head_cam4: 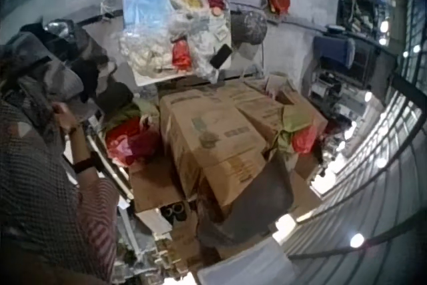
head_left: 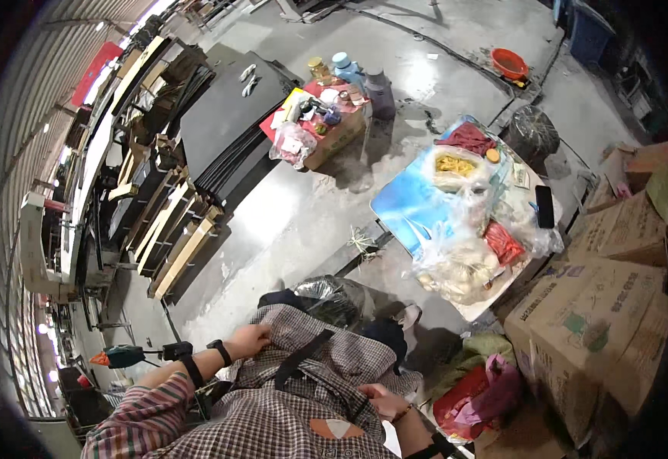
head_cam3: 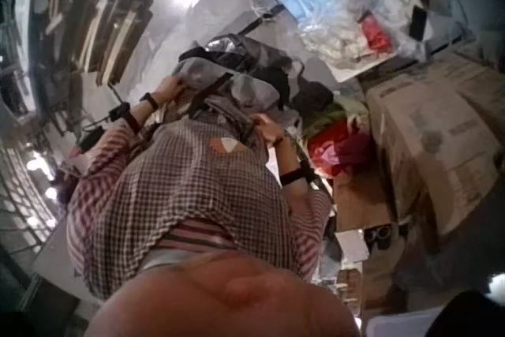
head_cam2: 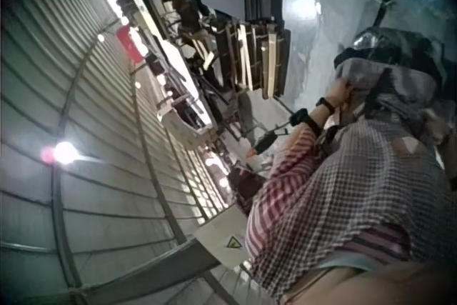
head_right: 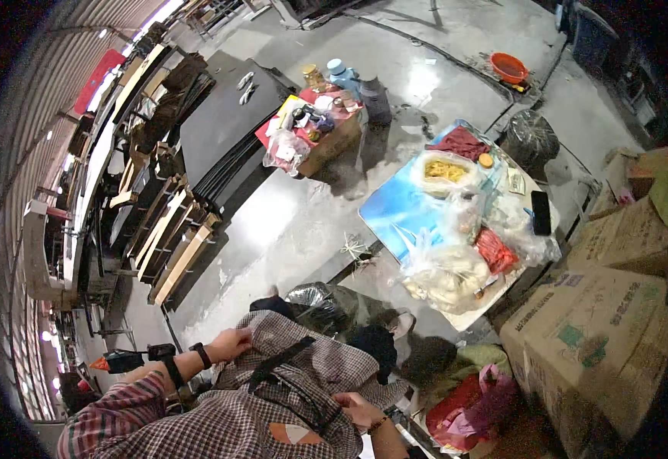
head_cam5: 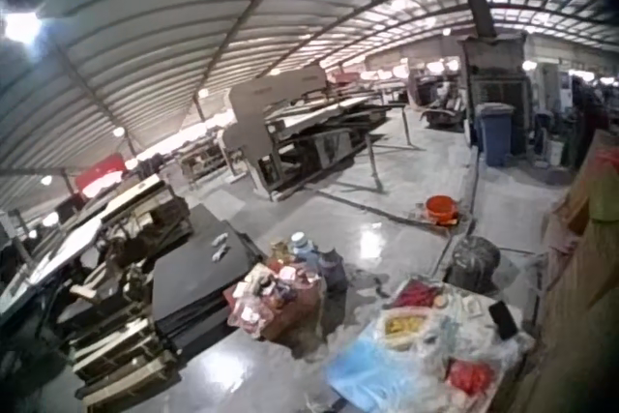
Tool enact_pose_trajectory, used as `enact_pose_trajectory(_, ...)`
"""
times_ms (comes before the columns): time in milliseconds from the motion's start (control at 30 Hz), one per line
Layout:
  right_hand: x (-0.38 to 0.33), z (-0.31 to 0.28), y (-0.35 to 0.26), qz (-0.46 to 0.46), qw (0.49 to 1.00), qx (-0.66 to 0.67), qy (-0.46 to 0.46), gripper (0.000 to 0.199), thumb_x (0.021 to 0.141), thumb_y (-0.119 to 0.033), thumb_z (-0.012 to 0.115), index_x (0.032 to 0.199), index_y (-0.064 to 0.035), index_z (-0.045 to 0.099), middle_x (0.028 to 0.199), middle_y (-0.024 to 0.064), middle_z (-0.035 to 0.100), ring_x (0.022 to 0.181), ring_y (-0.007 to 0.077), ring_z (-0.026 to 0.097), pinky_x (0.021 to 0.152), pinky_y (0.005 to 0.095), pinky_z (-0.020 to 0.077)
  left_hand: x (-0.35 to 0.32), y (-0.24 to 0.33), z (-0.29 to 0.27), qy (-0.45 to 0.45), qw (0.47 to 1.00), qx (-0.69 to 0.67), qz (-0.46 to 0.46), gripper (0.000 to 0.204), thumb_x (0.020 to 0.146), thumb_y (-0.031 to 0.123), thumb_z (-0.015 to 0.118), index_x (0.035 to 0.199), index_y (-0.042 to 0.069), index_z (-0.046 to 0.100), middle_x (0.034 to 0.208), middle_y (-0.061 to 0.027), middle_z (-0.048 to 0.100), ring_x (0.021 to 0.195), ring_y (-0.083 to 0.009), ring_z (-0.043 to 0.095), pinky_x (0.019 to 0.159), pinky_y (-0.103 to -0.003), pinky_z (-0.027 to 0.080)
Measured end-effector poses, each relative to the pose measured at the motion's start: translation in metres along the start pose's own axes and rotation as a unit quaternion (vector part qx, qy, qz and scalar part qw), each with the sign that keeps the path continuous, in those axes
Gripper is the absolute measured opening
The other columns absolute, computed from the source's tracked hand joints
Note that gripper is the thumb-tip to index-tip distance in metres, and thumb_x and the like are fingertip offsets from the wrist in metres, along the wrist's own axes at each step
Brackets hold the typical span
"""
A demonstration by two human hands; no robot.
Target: Labeling industrial machinery and consulting paperwork in a manufacturing workshop.
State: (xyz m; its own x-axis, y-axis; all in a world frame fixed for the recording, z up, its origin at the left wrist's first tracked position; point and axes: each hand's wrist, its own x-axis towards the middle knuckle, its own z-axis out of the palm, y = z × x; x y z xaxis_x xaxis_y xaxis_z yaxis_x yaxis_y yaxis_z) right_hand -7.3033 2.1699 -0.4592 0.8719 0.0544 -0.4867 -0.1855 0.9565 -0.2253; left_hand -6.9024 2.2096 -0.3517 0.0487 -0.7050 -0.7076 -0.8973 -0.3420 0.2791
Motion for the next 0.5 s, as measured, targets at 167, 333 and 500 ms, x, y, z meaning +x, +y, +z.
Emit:
enact_pose_trajectory(167, 0.023, -0.035, -0.026, 0.007, 1.000, -0.007, 0.000, 0.054, 0.084, -0.018, 0.071, 0.126, 0.0071, 0.049, 0.126, 0.0133, 0.055, 0.108, 0.0210, 0.055, 0.092, 0.0366, 0.0472, 0.041, -0.008, -0.084, -0.323, 0.920, -0.224, 0.014, 0.021, 0.087, 0.024, 0.065, 0.086, 0.005, 0.057, 0.070, -0.0026, 0.057, 0.063, -0.0122, 0.051, 0.056, -0.030, 0.041)
enact_pose_trajectory(333, 0.064, 0.016, -0.128, 0.013, 0.991, 0.097, 0.094, 0.025, 0.079, 0.011, 0.055, 0.103, 0.0064, 0.059, 0.090, 0.0070, 0.065, 0.064, 0.0094, 0.058, 0.053, 0.0242, 0.0453, 0.162, -0.035, -0.129, -0.423, 0.886, -0.185, 0.024, 0.022, 0.087, 0.025, 0.064, 0.080, 0.004, 0.060, 0.064, -0.0012, 0.054, 0.057, -0.0123, 0.047, 0.053, -0.031, 0.039)
enact_pose_trajectory(500, 0.177, -0.014, -0.139, 0.079, 0.987, -0.050, 0.130, 0.016, 0.079, 0.005, 0.055, 0.095, 0.0051, 0.059, 0.085, 0.0049, 0.061, 0.072, 0.0118, 0.054, 0.063, 0.0278, 0.0440, 0.345, -0.043, -0.187, -0.130, 0.935, -0.061, 0.325, 0.045, 0.081, 0.031, 0.070, 0.113, 0.001, 0.056, 0.104, -0.0159, 0.062, 0.090, -0.0251, 0.062, 0.076, -0.038, 0.050)
